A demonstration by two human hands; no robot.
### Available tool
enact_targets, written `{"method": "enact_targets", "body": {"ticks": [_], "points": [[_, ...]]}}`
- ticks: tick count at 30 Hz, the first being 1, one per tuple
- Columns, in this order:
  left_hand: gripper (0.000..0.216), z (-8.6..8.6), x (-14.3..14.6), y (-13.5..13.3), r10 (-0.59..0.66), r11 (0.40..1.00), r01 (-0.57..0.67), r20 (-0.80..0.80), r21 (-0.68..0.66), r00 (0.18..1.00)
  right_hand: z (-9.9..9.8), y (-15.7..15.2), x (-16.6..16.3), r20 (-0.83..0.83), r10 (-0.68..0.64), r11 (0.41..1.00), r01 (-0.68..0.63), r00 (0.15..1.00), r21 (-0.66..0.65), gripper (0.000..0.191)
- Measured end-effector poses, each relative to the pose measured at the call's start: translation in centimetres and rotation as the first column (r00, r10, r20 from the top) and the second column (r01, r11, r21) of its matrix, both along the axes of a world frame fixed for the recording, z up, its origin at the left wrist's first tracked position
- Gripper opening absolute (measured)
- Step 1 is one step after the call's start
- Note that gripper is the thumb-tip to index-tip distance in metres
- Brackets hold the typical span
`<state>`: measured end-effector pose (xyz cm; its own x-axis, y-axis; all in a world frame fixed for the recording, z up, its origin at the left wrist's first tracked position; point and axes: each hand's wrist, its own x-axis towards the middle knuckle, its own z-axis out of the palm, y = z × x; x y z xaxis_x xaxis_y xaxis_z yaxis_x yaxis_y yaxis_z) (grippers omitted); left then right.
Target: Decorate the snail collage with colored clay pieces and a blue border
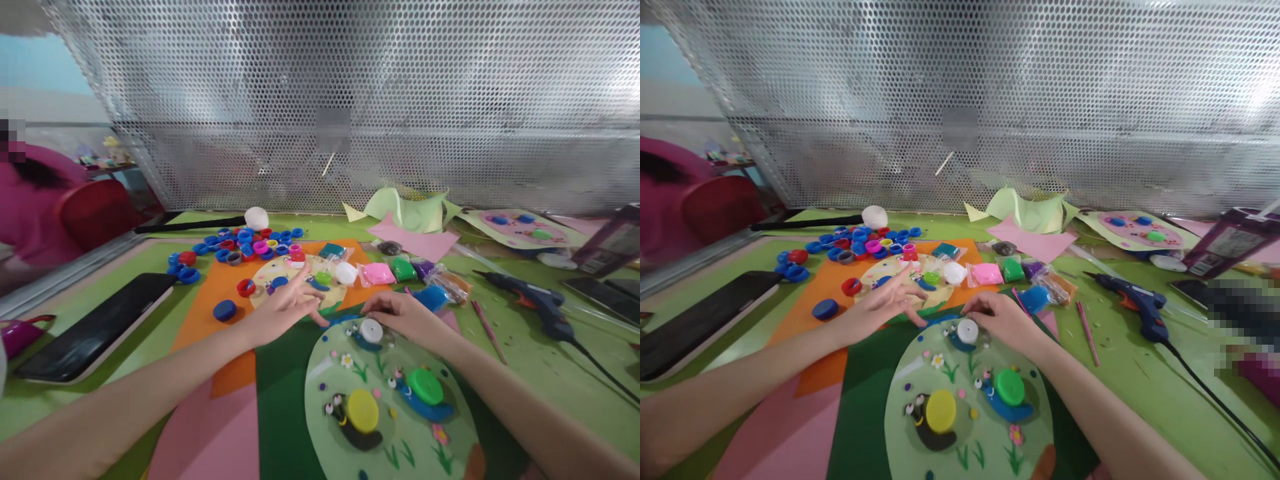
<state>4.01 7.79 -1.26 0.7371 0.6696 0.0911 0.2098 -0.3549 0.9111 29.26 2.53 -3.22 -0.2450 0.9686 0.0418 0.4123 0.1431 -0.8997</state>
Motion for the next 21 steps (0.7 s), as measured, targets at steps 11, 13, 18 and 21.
{"method": "enact_targets", "body": {"ticks": [11,13,18,21], "points": [[0.089,0.7,-1.3,-2.4,0.025,0.849,0.218,-0.447,0.482,0.894,0.1,0.0,0.0,0.013,-0.011,1.000,0.011,1.000,-0.008,0.009],[0.090,0.4,-1.4,-2.7,0.049,0.851,0.194,-0.442,0.488,0.896,0.1,0.0,0.0,0.013,-0.016,1.000,0.016,1.000,-0.010,0.009],[0.090,-0.1,-1.4,-3.2,0.116,0.864,0.102,-0.393,0.493,0.912,0.0,0.0,0.0,0.011,-0.015,1.000,0.016,1.000,-0.009,0.009],[0.088,-0.1,-1.6,-3.7,0.183,0.818,0.055,-0.350,0.573,0.919,0.0,0.0,0.0,0.017,-0.016,1.000,0.016,1.000,-0.010,0.009]]}}
